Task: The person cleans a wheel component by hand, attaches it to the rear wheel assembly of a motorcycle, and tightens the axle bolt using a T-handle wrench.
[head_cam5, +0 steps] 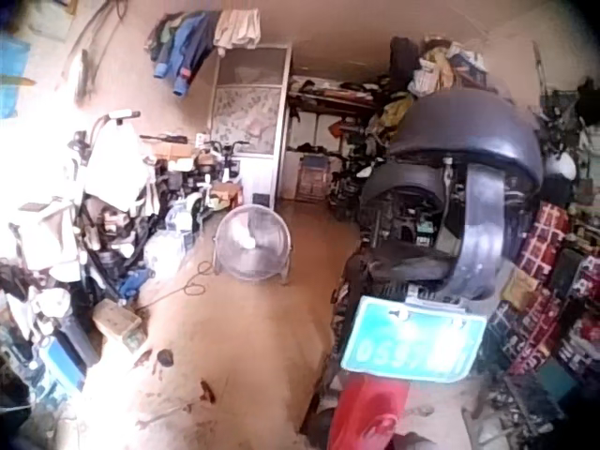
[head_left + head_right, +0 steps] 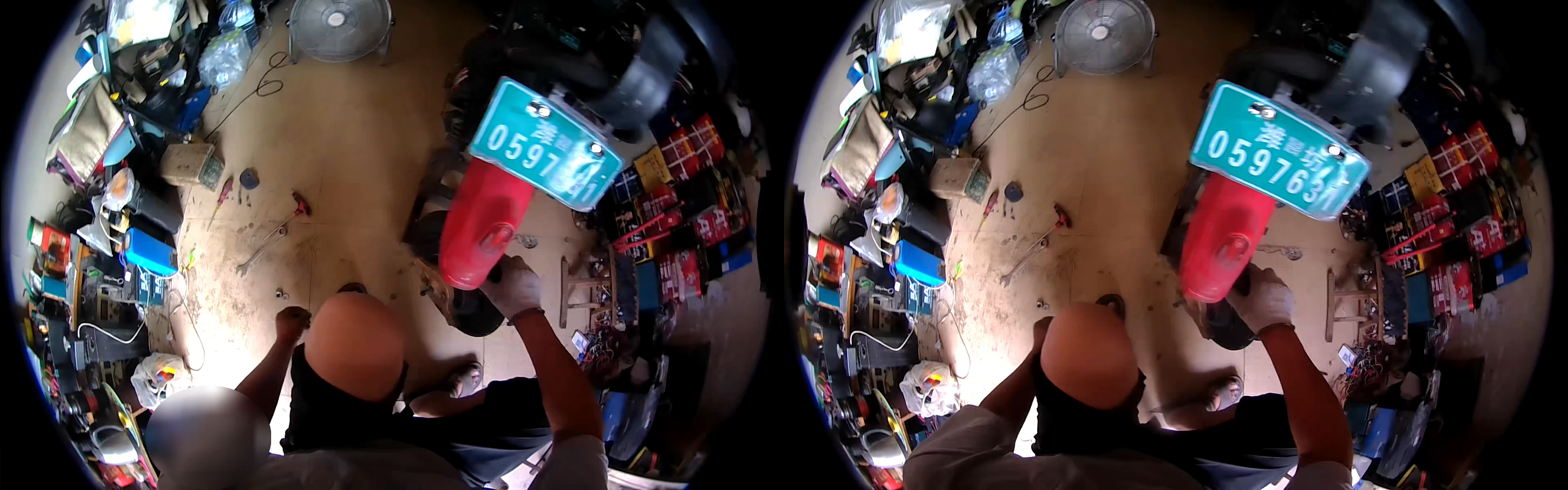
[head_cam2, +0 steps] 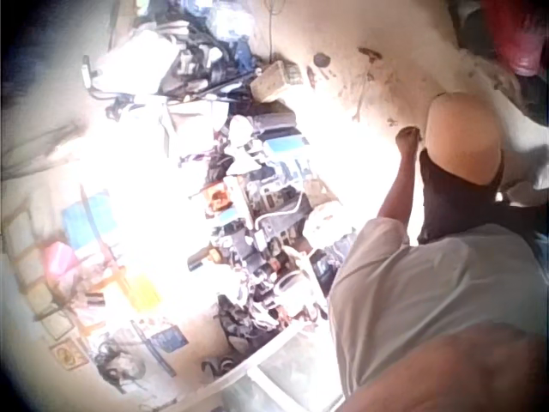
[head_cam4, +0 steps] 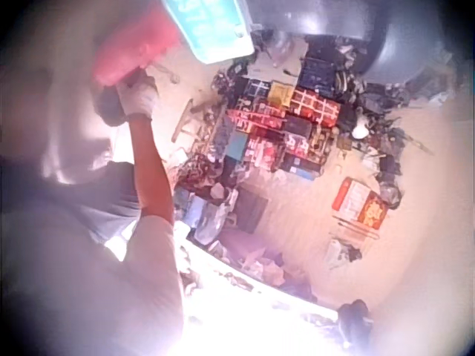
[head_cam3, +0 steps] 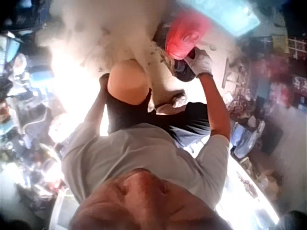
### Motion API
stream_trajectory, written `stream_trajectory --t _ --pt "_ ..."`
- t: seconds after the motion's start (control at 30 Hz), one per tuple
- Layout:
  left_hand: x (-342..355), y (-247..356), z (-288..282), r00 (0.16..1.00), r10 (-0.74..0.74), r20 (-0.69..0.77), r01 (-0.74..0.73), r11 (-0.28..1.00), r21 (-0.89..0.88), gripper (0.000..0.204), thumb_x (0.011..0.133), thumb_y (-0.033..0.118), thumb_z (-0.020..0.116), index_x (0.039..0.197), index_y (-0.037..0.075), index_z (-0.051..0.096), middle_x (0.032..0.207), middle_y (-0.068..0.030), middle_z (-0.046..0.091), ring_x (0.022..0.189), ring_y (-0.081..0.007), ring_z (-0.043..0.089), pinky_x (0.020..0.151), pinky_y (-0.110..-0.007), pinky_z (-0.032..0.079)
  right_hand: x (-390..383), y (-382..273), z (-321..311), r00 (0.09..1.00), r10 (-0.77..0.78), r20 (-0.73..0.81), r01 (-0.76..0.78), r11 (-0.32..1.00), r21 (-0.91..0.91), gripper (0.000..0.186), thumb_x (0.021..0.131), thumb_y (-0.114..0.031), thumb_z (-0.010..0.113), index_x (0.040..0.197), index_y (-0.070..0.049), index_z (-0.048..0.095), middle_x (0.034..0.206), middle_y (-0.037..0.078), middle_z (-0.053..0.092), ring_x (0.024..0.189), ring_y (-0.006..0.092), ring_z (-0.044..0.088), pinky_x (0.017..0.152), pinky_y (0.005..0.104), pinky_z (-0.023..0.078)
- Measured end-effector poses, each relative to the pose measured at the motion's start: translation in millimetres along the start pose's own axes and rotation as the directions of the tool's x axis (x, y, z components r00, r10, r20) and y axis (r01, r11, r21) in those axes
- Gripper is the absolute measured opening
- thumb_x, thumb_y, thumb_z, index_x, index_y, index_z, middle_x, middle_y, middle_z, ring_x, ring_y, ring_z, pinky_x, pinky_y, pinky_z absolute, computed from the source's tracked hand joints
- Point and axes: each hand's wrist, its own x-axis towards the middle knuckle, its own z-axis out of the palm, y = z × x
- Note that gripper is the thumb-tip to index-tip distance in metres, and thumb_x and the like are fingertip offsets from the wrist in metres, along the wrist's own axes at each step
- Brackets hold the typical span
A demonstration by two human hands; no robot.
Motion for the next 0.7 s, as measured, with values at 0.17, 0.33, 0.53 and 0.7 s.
stream_trajectory --t 0.17,0.33,0.53,0.7 --pt "-21.1 157.0 -64.7 0.995 0.083 -0.048 -0.095 0.779 -0.619 0.025 0.092 0.011 0.073 0.112 -0.001 0.067 0.090 -0.0089 0.071 0.076 -0.0207 0.070 0.069 -0.033 0.057 -7.7 -1.2 -11.9 1.000 -0.001 0.018 0.001 1.000 0.000 0.067 0.083 -0.067 0.066 0.111 -0.007 0.068 0.105 0.022 0.070 0.097 0.0391 0.070 0.085 0.0495 0.056" --pt "-55.5 307.0 -136.3 0.949 0.286 -0.134 -0.256 0.449 -0.856 0.029 0.094 0.013 0.073 0.119 -0.001 0.064 0.101 -0.0096 0.071 0.090 -0.0215 0.070 0.083 -0.035 0.059 -14.5 3.0 -8.7 1.000 0.027 0.003 -0.027 1.000 -0.004 0.071 0.083 -0.071 0.064 0.111 -0.006 0.069 0.103 0.021 0.071 0.098 0.0377 0.071 0.085 0.0500 0.056" --pt "-134.9 421.3 -160.7 0.846 0.533 -0.013 -0.254 0.382 -0.889 0.029 0.095 0.009 0.066 0.123 0.001 0.063 0.113 -0.0087 0.070 0.099 -0.0201 0.070 0.091 -0.035 0.056 -18.2 8.8 -9.2 0.997 0.053 0.047 -0.054 0.998 0.019 0.076 0.081 -0.071 0.065 0.120 -0.005 0.068 0.114 0.024 0.071 0.106 0.0378 0.070 0.090 0.0483 0.056" --pt "-172.2 440.0 -100.2 0.903 0.412 0.123 -0.081 0.444 -0.893 0.032 0.094 0.006 0.065 0.125 0.001 0.062 0.114 -0.0110 0.069 0.102 -0.0212 0.069 0.095 -0.037 0.057 -21.7 13.1 -10.2 0.998 0.064 0.026 -0.064 0.998 -0.001 0.069 0.080 -0.065 0.070 0.116 -0.006 0.069 0.111 0.019 0.073 0.106 0.0347 0.070 0.089 0.0479 0.056"
